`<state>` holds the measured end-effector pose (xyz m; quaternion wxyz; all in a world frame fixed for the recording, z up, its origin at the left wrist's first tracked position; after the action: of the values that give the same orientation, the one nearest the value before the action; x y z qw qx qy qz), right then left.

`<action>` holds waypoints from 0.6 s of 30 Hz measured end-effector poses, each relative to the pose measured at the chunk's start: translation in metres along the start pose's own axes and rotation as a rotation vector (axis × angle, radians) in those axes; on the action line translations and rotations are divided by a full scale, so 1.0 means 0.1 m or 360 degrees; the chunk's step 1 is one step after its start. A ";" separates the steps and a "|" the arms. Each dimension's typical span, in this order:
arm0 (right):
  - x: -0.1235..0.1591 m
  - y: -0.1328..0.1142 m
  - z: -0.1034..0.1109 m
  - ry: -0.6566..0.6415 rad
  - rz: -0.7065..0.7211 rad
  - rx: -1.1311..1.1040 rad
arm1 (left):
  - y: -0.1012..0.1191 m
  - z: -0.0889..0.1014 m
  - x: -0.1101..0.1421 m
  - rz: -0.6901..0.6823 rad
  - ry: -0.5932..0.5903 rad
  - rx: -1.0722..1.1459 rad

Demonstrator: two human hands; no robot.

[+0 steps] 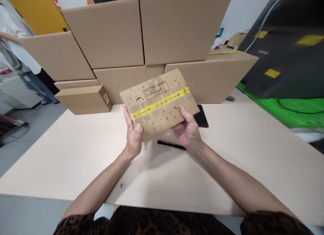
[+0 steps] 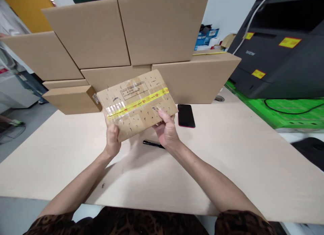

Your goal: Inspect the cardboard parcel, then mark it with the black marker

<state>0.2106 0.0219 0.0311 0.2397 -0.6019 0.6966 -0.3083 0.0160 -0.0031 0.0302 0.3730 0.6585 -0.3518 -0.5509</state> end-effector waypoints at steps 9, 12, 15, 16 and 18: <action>-0.04 0.12 0.08 0.0101 -0.0321 -0.0036 | 0.01 0.04 0.06 -0.0861 -0.0282 -0.0758; -0.03 0.19 0.11 0.0079 -0.0344 -0.0028 | 0.00 0.07 0.04 -0.0833 -0.0222 -0.0747; -0.03 0.23 0.13 0.0045 -0.0340 -0.0012 | 0.00 0.10 0.04 -0.0830 -0.0129 -0.0635; -0.04 0.24 0.14 0.0047 -0.0357 -0.0008 | 0.00 0.10 0.04 -0.0840 -0.0115 -0.0601; -0.06 0.24 0.16 0.0052 -0.0384 -0.0002 | 0.02 0.10 0.05 -0.0847 -0.0104 -0.0529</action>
<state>0.2058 0.0272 0.0023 0.1892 -0.6764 0.6230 -0.3442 0.0072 -0.0094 0.0290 0.3069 0.6395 -0.0839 -0.6999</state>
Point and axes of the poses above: each hand's wrist, its own x-axis away from the middle knuckle, its own z-axis out of the back of the hand, y = z × x, the point moved 4 cm from there along -x, towards the middle knuckle, and after that the axes turned 3 degrees about z, right-handed, at the moved point
